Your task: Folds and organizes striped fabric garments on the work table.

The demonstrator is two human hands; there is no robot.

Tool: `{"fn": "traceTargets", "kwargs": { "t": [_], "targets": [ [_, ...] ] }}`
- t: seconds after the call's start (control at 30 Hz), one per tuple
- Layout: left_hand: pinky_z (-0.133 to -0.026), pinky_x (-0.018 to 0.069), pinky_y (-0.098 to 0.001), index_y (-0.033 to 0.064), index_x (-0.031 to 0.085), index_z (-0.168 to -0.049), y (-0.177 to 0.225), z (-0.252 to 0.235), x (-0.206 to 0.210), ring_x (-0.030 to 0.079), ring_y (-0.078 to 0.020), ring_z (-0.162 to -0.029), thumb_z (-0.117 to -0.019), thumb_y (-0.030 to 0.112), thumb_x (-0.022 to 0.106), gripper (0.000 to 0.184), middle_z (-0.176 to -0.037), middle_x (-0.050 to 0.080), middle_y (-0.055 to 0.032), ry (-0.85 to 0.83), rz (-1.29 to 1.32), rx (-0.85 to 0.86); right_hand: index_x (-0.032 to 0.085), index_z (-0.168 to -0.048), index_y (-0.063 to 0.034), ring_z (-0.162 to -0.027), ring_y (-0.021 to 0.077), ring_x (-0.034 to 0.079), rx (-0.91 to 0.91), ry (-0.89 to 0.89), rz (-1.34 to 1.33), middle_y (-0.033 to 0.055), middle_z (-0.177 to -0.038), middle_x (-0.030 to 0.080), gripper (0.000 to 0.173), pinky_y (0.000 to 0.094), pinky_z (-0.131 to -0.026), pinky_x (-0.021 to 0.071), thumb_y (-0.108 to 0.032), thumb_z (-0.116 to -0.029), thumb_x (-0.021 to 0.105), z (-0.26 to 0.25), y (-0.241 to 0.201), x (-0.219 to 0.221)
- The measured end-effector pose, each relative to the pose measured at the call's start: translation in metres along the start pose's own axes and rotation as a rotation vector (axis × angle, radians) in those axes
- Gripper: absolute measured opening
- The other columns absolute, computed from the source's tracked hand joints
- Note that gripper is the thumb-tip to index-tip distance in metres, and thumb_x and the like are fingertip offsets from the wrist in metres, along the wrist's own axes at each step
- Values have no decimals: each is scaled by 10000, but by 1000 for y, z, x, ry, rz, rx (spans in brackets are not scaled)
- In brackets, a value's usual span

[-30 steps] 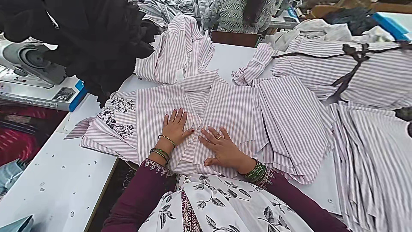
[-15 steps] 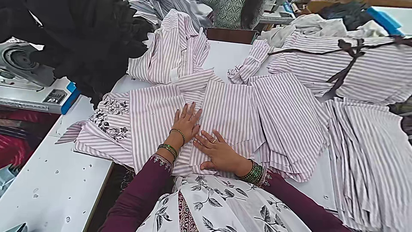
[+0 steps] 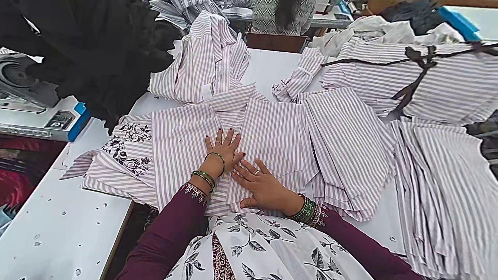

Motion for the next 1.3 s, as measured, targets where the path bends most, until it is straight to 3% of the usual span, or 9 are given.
{"fn": "traceTargets", "kwargs": {
  "t": [0.37, 0.47, 0.53, 0.63, 0.87, 1.03, 1.13, 1.2, 1.3],
  "targets": [
    [-1154, -43, -774, 148, 66, -1664, 11, -44, -16, -88, -399, -1584, -1081, 564, 316, 759, -1732, -71, -123, 136, -12, -120, 405, -1577, -109, -1571, 356, 190, 17, -68, -22, 113, -1677, 297, 820, 704, -1194, 63, -623, -952, 535, -1, -2, -5],
    [-1200, -31, -713, 98, 131, -1654, 20, -48, -13, -55, -362, -1594, -1112, 376, 367, 653, -1732, -9, -137, 295, -54, 58, 404, -1577, -108, -1570, 365, 186, 20, -75, -32, 115, -1677, 294, 815, 705, -1193, 61, -615, -954, 540, -1, -2, -4],
    [-1236, 0, -648, 93, 200, -1644, 27, -46, -9, 7, -328, -1601, -1120, 306, 351, 585, -1730, 83, -120, 249, -80, 280, 409, -1575, -109, -1566, 372, 198, 8, -74, -25, 121, -1674, 300, 817, 705, -1195, 75, -627, -955, 530, 0, 0, -3],
    [-1254, -7, -591, 154, 167, -1657, 32, -44, -6, 0, -306, -1603, -1097, 488, 323, 670, -1735, 81, -76, 38, -96, 372, 434, -1559, -106, -1548, 359, 264, -23, -34, -15, 128, -1655, 342, 805, 700, -1193, 112, -638, -959, 504, 0, 2, 0],
    [-1242, -11, -621, 190, 141, -1663, -4, -64, -21, -32, -297, -1602, -1077, 564, 323, 718, -1741, 30, -31, 96, -91, 158, 437, -1558, -100, -1553, 357, 252, -37, -38, -57, 128, -1660, 331, 788, 700, -1192, 105, -603, -960, 535, 1, 4, -3],
    [-1254, -7, -588, 93, 167, -1648, -11, -61, -30, -6, -311, -1602, -1068, 584, 338, 779, -1735, 63, -100, 111, -143, 53, 450, -1550, -97, -1554, 356, 249, -49, -17, -84, 122, -1660, 333, 770, 707, -1187, 104, -576, -957, 562, 1, 6, 0],
    [-1250, 5, -604, -13, 181, -1621, 4, -31, -22, 28, -404, -1588, -1065, 542, 403, 816, -1705, 93, -230, 172, -115, -32, 460, -1543, -96, -1551, 358, 257, -55, -16, -93, 124, -1653, 348, 761, 701, -1191, 113, -562, -954, 580, 0, 8, -2],
    [-1244, 49, -627, -56, 227, -1597, 3, -8, 0, 78, -453, -1573, -1047, 505, 467, 822, -1682, 138, -279, 235, -27, 14, 523, -1499, -94, -1523, 362, 327, -73, 49, -109, 126, -1603, 436, 728, 705, -1189, 155, -541, -933, 620, -2, 5, -1],
    [-1188, 151, -704, -116, 379, -1517, -6, -4, 38, 240, -524, -1514, -1008, 502, 366, 800, -1613, 296, -330, 470, 23, 181, 613, -1419, -94, -1486, 337, 404, -84, 154, -102, 105, -1520, 546, 666, 673, -1198, 194, -472, -880, 712, 4, 4, 0]
  ]
}}
Point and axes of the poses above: each hand's wrist, its own z-axis away from the middle knuckle, its own x-axis out of the palm, y = z × x, the point moved 2 cm from there along -z, towards the middle knuckle
